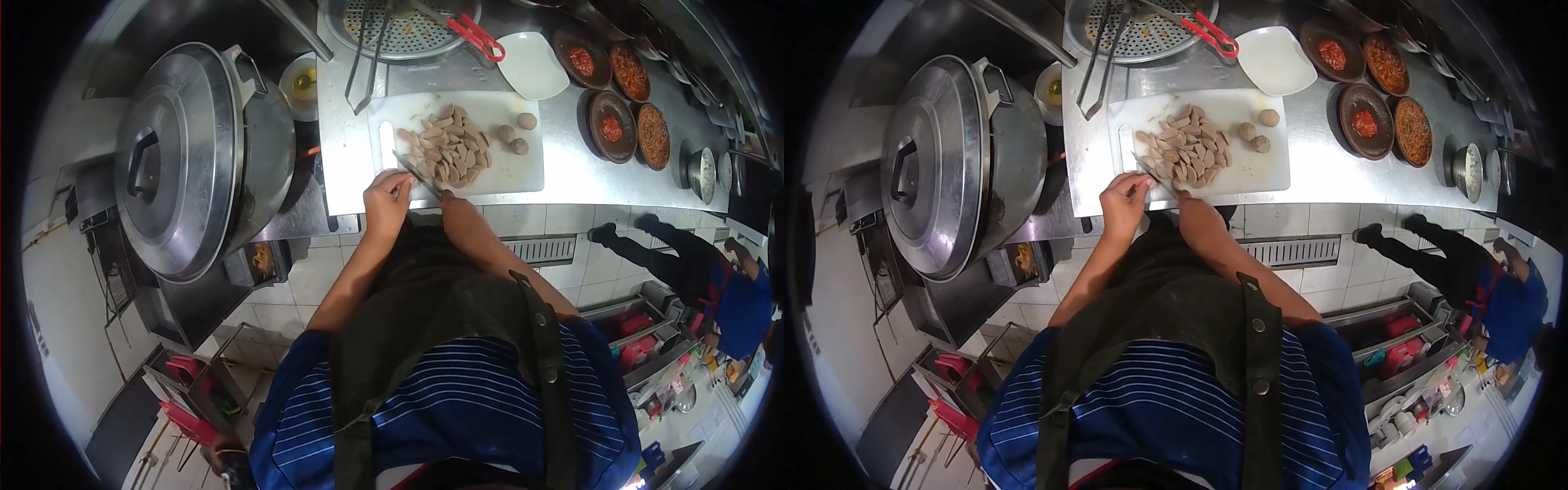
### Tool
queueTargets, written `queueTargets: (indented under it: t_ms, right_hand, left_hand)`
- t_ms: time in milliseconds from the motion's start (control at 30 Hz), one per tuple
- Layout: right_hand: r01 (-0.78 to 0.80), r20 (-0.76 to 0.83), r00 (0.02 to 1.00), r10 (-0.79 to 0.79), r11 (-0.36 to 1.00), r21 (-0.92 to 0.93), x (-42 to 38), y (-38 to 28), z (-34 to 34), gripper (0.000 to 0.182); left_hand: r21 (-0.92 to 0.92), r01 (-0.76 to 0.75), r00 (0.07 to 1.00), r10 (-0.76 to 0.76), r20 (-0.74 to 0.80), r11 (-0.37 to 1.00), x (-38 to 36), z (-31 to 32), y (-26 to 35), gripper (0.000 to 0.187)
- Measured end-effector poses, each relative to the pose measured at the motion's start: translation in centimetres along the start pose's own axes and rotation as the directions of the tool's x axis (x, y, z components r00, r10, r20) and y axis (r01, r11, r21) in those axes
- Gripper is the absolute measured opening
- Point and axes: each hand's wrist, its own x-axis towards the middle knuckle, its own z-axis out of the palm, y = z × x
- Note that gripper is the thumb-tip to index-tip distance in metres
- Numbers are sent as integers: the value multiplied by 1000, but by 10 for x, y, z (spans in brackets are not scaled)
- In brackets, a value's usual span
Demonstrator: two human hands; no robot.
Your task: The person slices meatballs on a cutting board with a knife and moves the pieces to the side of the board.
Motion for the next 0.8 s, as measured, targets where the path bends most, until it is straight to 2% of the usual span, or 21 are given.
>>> queueTargets:
  t_ms: [133,233,300,433,533,600,800]
  right_hand:
    - [36,-5,999,-36,997,68,6,3,-2,17]
    - [3,4,1000,-3,993,117,-10,-17,-19,19]
    - [-107,59,993,107,994,7,-22,-31,-28,21]
    - [-130,132,982,136,990,-56,-31,-26,-26,21]
    - [-108,125,985,120,989,-102,-34,-27,-25,18]
    - [-89,64,993,100,985,-150,-34,-27,-20,20]
    - [-112,135,981,140,974,-197,-8,-31,-10,22]
  left_hand:
    - [8,-15,1000,15,-21,1000,-5,1,-2,11]
    - [-38,-24,999,23,-22,999,-6,2,-6,13]
    - [-48,-32,999,31,-18,998,-8,2,-11,13]
    - [-108,-29,999,24,-43,994,-10,4,-18,11]
    - [-27,-91,995,89,-54,995,-12,3,-22,10]
    - [23,-121,990,122,-65,992,-11,1,-17,9]
    - [13,-109,992,110,-68,994,-10,1,-16,9]
